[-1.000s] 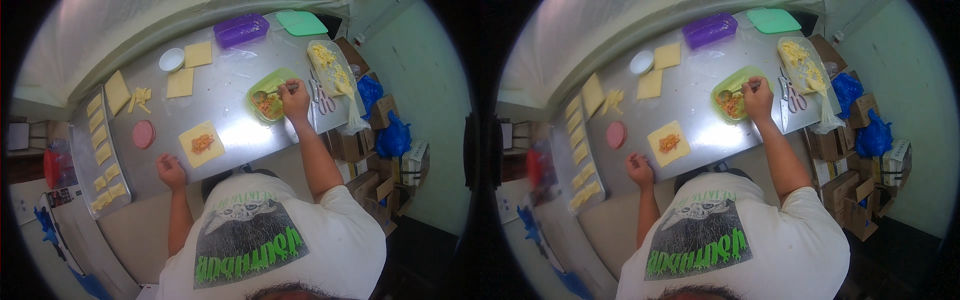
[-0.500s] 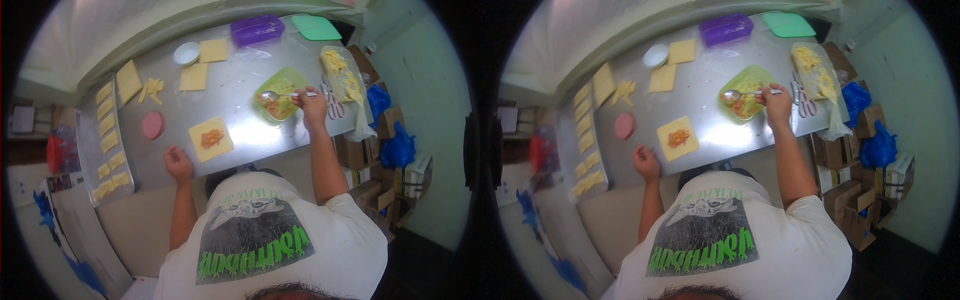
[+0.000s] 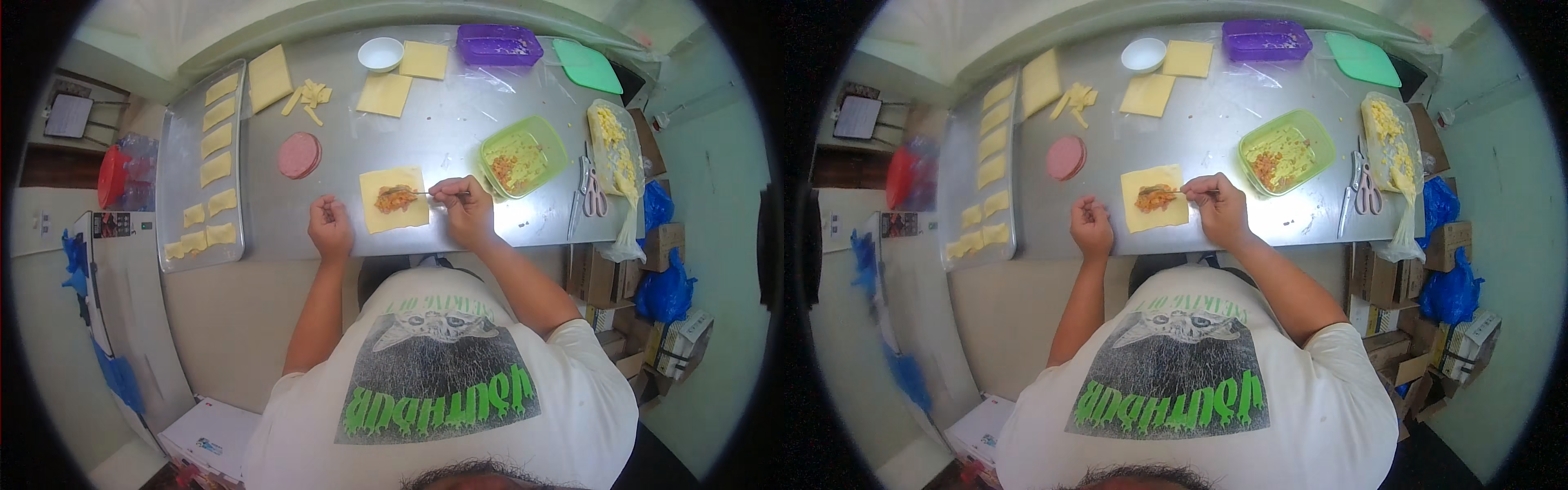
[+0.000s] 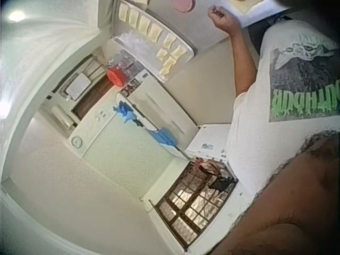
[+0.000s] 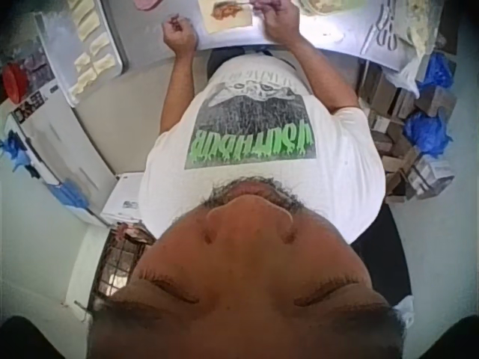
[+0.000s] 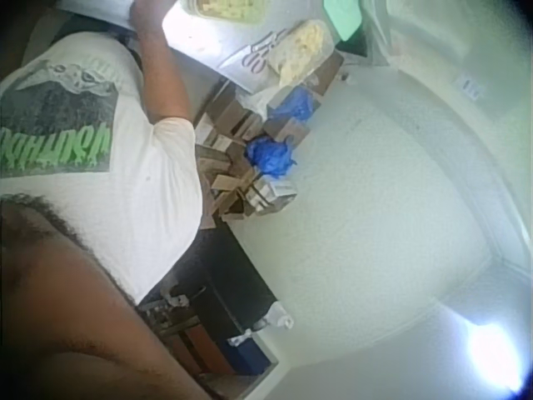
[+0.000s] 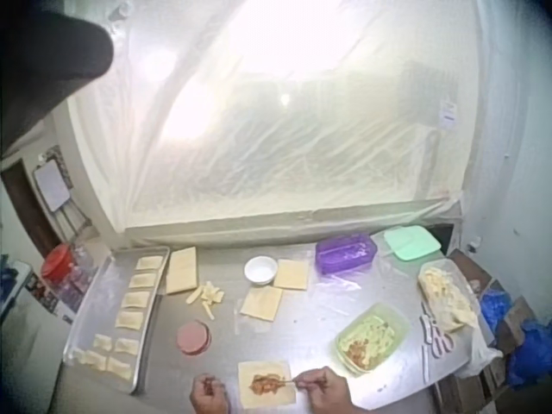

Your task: The person places a filling mixture onto square wrappers, folds them into rectangular packets, and arranges them on a tray. The person repeats this process for multiple units.

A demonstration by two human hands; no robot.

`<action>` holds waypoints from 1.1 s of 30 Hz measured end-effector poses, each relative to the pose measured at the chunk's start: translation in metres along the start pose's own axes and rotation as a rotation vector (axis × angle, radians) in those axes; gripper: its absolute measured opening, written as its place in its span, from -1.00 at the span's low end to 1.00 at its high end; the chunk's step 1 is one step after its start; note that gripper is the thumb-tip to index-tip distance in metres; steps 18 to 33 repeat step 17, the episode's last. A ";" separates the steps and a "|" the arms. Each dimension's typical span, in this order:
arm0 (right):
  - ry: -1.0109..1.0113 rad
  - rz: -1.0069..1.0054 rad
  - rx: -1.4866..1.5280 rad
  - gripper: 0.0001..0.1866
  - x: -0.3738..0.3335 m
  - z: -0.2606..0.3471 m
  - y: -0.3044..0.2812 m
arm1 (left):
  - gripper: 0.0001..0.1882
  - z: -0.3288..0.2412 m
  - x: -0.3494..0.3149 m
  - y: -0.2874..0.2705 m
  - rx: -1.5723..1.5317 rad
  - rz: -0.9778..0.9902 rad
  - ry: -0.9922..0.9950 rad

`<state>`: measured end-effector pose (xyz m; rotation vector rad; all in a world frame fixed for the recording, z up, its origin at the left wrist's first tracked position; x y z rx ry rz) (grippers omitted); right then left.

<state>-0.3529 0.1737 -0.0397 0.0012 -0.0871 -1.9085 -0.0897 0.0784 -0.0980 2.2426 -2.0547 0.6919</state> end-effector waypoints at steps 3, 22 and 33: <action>-0.024 0.049 -0.118 -0.92 0.000 -0.002 -0.004 | -0.83 0.005 0.000 -0.001 -0.007 -0.011 0.024; 0.303 -0.140 0.216 -0.77 -0.005 -0.029 -0.001 | -0.80 0.007 0.001 -0.001 0.035 0.023 0.014; 0.303 -0.140 0.216 -0.77 -0.005 -0.029 -0.001 | -0.80 0.007 0.001 -0.001 0.035 0.023 0.014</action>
Point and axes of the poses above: each hand's wrist, its own x-axis towards the middle knuckle, its own y-axis out of the palm, z = x × y, the point moved 2 cm from there along x, towards the middle knuckle, and after that the axes turned 7 degrees about y, right-handed, at the moved point
